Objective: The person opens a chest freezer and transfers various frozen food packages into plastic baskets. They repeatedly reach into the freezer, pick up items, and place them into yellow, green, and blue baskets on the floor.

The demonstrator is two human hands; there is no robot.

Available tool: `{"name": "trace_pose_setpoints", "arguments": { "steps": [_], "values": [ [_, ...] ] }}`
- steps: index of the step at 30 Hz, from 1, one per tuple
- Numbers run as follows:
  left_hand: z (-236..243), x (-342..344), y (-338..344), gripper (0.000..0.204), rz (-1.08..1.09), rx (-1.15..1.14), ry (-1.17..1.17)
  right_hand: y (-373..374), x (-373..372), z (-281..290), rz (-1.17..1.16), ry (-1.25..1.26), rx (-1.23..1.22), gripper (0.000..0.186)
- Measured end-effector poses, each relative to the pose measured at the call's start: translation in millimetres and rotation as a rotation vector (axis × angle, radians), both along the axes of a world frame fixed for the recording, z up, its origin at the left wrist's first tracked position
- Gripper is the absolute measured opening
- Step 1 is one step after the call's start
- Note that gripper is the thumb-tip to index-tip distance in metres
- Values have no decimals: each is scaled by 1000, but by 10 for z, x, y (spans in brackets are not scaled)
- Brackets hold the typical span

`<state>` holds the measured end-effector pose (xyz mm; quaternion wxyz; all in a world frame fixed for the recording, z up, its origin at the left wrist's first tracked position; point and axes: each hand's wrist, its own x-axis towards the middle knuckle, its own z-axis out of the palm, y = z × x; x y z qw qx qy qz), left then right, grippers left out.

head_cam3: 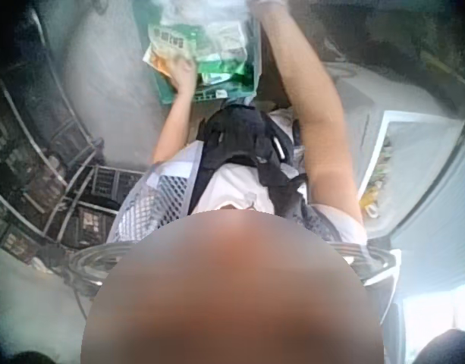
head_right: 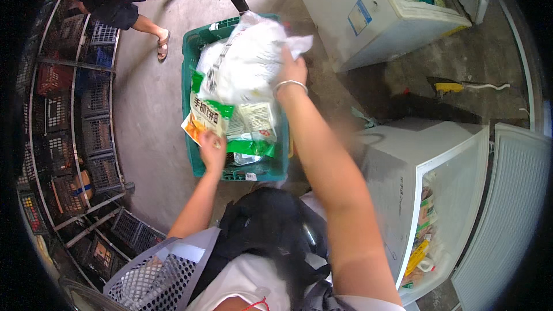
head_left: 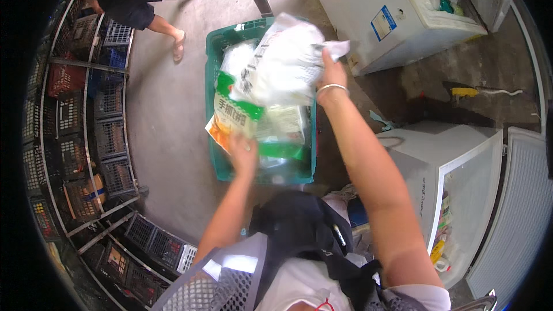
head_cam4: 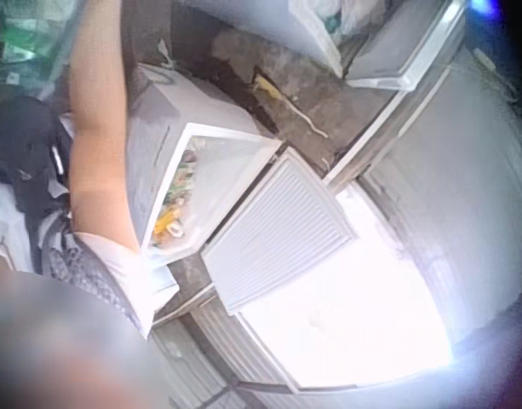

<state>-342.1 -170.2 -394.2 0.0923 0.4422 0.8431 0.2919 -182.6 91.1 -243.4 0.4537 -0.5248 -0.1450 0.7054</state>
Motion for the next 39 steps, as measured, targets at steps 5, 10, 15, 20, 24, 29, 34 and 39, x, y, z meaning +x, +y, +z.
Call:
{"name": "trace_pose_setpoints", "arguments": {
  "steps": [5,10,15,20,24,29,34,39],
  "values": [
    [42,-704,828,62,-155,-346,137,-578,240,-824,489,-74,-95,36],
    [-527,-589,1687,61,-182,-795,169,-1462,1617,-567,662,-196,-293,20],
    [-215,-360,2402,42,-797,-946,433,-2217,3566,187,672,91,-19,24],
    [1044,2309,1875,16,-888,-379,-368,-3198,6159,103,-407,41,132,26],
    [1939,4768,1458,11,-1636,-117,-301,-4204,7883,-770,-274,-1138,-677,38],
    [1391,7135,1133,17,-2284,-307,-303,-5200,9042,-1657,210,-1364,-1455,77],
    [-504,8988,746,30,-2112,-953,-182,-5748,9874,-1972,23,-1462,-1500,75],
    [-1610,9918,59,43,-1534,-1041,-244,-6279,10503,-2002,0,-1327,-1173,90]
  ]
}}
